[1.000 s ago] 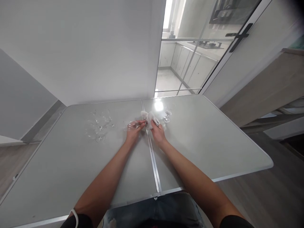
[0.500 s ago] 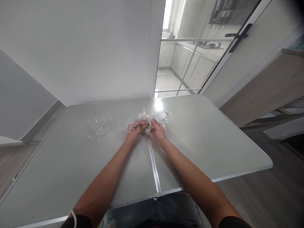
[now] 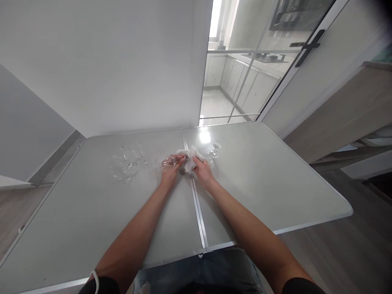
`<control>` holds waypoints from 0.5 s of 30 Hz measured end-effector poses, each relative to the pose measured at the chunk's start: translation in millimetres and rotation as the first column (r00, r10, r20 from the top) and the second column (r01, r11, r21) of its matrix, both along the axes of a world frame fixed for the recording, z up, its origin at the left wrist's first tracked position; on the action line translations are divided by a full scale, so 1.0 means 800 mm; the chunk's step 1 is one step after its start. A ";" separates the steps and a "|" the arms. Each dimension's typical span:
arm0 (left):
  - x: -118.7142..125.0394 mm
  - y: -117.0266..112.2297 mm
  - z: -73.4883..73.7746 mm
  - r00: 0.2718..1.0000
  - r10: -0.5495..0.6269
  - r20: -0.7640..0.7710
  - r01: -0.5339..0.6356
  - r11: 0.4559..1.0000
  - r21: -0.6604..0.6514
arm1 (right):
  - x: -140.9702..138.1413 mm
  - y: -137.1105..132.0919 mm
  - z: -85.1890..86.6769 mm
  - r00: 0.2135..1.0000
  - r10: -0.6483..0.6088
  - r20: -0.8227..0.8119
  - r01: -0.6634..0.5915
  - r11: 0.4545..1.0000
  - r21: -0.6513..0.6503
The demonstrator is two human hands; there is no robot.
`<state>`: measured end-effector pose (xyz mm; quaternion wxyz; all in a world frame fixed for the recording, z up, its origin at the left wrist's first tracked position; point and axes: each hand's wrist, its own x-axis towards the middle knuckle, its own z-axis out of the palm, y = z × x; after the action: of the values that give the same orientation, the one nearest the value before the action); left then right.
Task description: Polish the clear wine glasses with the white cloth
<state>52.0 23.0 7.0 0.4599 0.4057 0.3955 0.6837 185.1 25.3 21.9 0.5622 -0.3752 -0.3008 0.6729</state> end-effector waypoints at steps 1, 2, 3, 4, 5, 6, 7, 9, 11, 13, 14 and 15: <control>0.000 0.000 0.000 1.000 0.021 -0.008 -0.021 1.000 0.003 | 0.001 0.000 0.001 1.000 -0.029 0.008 0.029 1.000 -0.001; 0.000 0.000 0.000 1.000 0.019 -0.018 -0.019 1.000 -0.002 | 0.002 0.000 0.002 0.998 -0.063 0.008 0.063 0.998 0.005; 0.000 0.001 -0.001 1.000 -0.004 -0.027 0.004 1.000 -0.012 | 0.003 0.000 0.003 0.996 -0.089 0.003 0.089 0.996 0.018; 0.000 0.001 -0.002 0.999 -0.039 -0.032 0.038 0.999 -0.022 | 0.004 0.001 0.004 0.996 -0.094 -0.003 0.094 0.995 0.031; 0.000 0.002 -0.003 0.997 -0.068 -0.033 0.067 0.997 -0.031 | 0.005 0.001 0.006 0.997 -0.075 -0.006 0.076 0.996 0.042; 0.000 0.002 -0.004 0.996 -0.079 -0.029 0.078 0.996 -0.035 | 0.005 0.001 0.007 0.999 -0.045 0.003 0.045 0.998 0.045; 0.000 0.003 -0.005 0.997 -0.068 -0.020 0.068 0.997 -0.035 | 0.006 0.001 0.007 1.000 -0.013 0.026 0.012 0.999 0.037; 0.000 0.004 -0.007 1.000 -0.010 -0.001 0.010 0.999 -0.036 | 0.006 0.000 0.008 0.996 0.002 0.093 -0.002 1.000 0.006; -0.001 0.005 -0.007 1.000 0.029 0.013 -0.028 0.999 -0.040 | 0.006 -0.001 0.008 0.991 -0.056 0.119 0.055 0.998 0.005; -0.001 0.005 -0.006 1.000 0.006 0.014 -0.005 0.999 -0.033 | 0.006 -0.002 0.008 0.992 -0.089 0.087 0.085 0.995 0.052; -0.001 0.005 -0.005 1.000 -0.016 0.010 0.016 0.999 -0.027 | 0.006 -0.002 0.008 0.995 -0.074 0.073 0.069 0.995 0.077; -0.001 0.004 -0.005 0.999 -0.032 0.008 0.032 0.999 -0.021 | 0.006 -0.003 0.008 0.996 -0.044 0.077 0.037 0.995 0.091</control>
<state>51.6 26.3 3.3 0.4767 0.4045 0.3943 0.6735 189.5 23.3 28.6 0.5797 -0.3818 -0.3450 0.6318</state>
